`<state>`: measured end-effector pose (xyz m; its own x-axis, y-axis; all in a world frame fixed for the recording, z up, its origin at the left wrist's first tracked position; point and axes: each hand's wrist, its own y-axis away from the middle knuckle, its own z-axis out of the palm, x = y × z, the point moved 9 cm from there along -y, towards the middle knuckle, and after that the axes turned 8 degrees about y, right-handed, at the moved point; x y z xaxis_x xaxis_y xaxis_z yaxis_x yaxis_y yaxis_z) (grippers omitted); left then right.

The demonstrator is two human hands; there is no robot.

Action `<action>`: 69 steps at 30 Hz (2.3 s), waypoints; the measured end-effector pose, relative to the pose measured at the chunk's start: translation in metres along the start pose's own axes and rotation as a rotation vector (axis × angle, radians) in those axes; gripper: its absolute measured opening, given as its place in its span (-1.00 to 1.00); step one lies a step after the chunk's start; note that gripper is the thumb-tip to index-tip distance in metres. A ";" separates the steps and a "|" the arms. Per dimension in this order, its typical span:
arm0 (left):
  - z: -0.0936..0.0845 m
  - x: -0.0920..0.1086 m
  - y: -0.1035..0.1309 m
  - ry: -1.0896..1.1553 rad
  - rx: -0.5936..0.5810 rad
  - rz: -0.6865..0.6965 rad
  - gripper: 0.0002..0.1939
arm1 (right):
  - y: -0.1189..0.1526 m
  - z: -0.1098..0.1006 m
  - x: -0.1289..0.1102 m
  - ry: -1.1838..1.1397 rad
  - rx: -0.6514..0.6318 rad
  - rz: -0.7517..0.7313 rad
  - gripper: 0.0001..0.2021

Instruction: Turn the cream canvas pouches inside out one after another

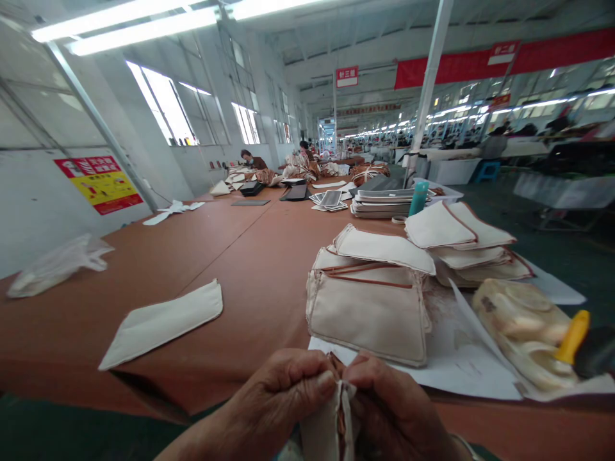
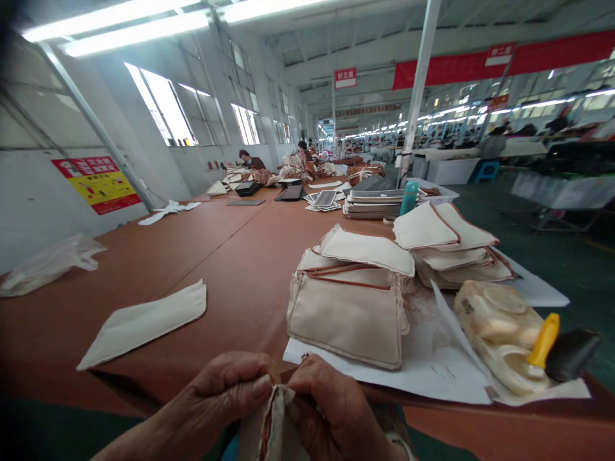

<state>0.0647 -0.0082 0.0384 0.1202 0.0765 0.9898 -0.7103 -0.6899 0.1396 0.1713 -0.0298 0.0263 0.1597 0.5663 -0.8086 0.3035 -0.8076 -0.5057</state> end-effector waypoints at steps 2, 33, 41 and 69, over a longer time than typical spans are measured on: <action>-0.001 -0.004 0.001 0.022 0.005 -0.009 -0.62 | 0.004 0.002 0.013 -0.101 -0.058 0.181 -0.79; -0.011 -0.023 -0.029 -0.380 0.173 0.008 -0.72 | 0.014 0.001 0.079 -0.209 -0.090 0.515 -0.86; -0.009 -0.038 -0.032 -0.416 0.154 0.041 -0.71 | 0.021 -0.005 0.074 -0.157 -0.192 0.474 -0.71; 0.005 -0.072 -0.033 0.086 0.057 -0.244 -0.67 | 0.032 0.010 0.078 -0.235 -0.139 0.535 -0.78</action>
<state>0.0830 0.0052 -0.0377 0.2214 0.3047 0.9263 -0.6273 -0.6828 0.3746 0.1841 -0.0135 -0.0560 0.1169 0.0229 -0.9929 0.3613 -0.9322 0.0210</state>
